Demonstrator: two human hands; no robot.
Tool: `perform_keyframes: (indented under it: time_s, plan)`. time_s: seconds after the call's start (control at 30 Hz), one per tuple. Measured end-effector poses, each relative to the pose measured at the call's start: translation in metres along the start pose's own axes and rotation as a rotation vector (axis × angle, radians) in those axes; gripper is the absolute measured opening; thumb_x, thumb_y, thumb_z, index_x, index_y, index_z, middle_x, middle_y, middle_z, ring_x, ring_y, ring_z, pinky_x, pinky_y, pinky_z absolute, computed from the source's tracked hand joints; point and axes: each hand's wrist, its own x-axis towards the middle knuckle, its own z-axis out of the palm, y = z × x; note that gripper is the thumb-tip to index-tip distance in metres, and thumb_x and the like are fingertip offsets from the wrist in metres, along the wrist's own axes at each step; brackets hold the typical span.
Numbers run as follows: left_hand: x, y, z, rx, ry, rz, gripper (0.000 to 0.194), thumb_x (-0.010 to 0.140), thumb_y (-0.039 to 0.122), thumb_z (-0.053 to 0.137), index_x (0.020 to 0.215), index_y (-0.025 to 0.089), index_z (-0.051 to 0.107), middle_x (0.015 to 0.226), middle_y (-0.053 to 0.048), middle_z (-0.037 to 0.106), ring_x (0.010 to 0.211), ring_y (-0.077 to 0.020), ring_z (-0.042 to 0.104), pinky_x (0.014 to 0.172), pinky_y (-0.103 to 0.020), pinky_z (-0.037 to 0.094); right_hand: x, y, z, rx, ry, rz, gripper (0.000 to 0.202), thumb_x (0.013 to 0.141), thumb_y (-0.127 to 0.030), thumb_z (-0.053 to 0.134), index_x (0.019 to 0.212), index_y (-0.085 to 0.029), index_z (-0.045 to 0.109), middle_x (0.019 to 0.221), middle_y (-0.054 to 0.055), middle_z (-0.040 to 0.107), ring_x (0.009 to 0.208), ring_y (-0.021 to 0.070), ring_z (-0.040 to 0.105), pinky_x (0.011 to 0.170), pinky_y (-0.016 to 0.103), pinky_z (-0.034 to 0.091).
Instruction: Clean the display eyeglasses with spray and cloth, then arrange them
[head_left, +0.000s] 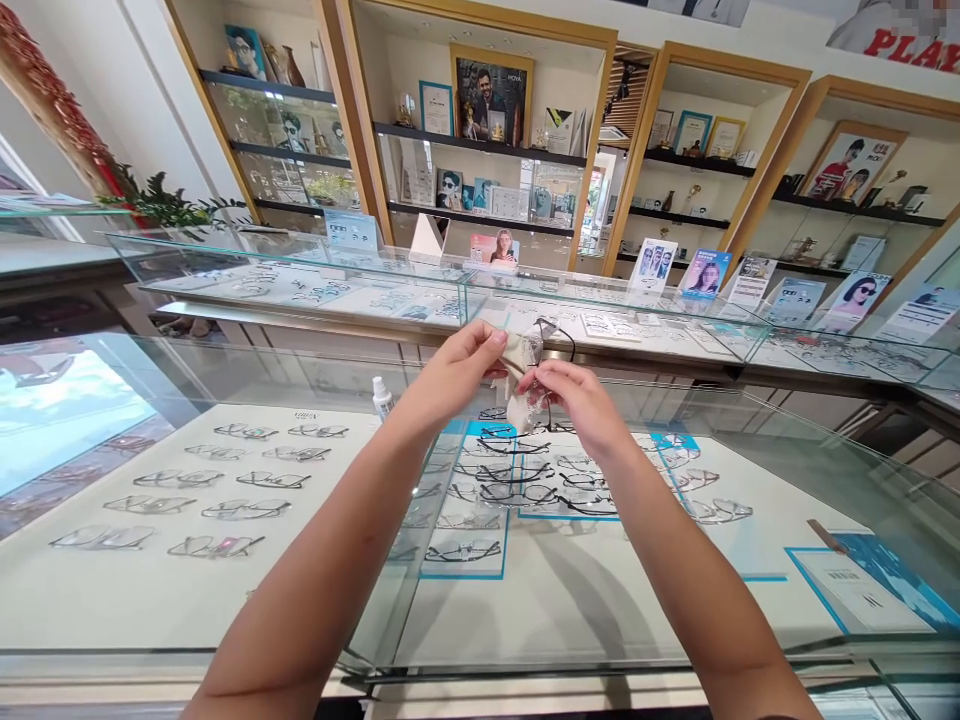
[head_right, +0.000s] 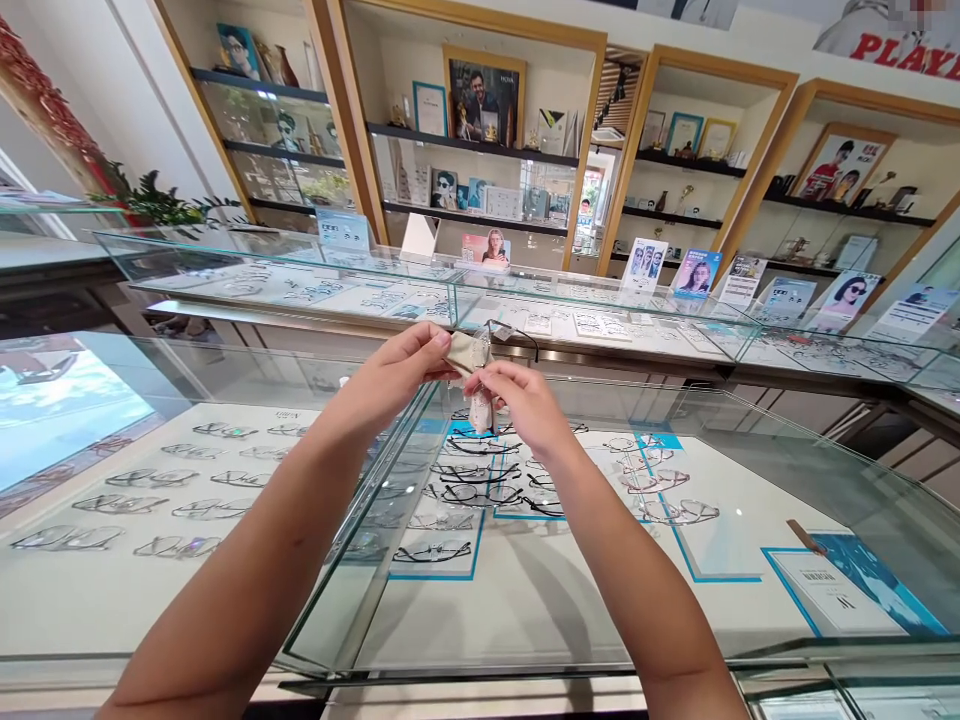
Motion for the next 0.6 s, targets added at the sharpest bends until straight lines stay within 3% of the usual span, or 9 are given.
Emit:
perform_keyframes:
  time_s: [0.4,0.6]
  plan:
    - [-0.005,0.009,0.002,-0.063,-0.109,-0.042,0.04,0.096,0.06,0.069,0.087,0.021,0.066,0.083,-0.003,0.068,0.077,-0.0177,0.065,0.079,-0.034,0.056,0.003,0.007,0.003,0.036,-0.084,0.006,0.029,0.097,-0.051,0.071,0.085,-0.025,0.078,0.091,0.005,0.078,0.08,0.0196,0.061,0.072,0.035,0.045]
    - [0.0,-0.003,0.015,0.051,0.067,0.124,0.032,0.092,0.05,0.076,0.084,0.02,0.067,0.078,-0.001,0.061,0.07,-0.0134,0.055,0.067,-0.029,0.047,0.002,0.006,0.005,0.155,-0.104,0.028,0.03,0.092,-0.053,0.077,0.086,-0.024,0.078,0.089,0.005,0.077,0.082,0.0205,0.064,0.074,0.035,0.048]
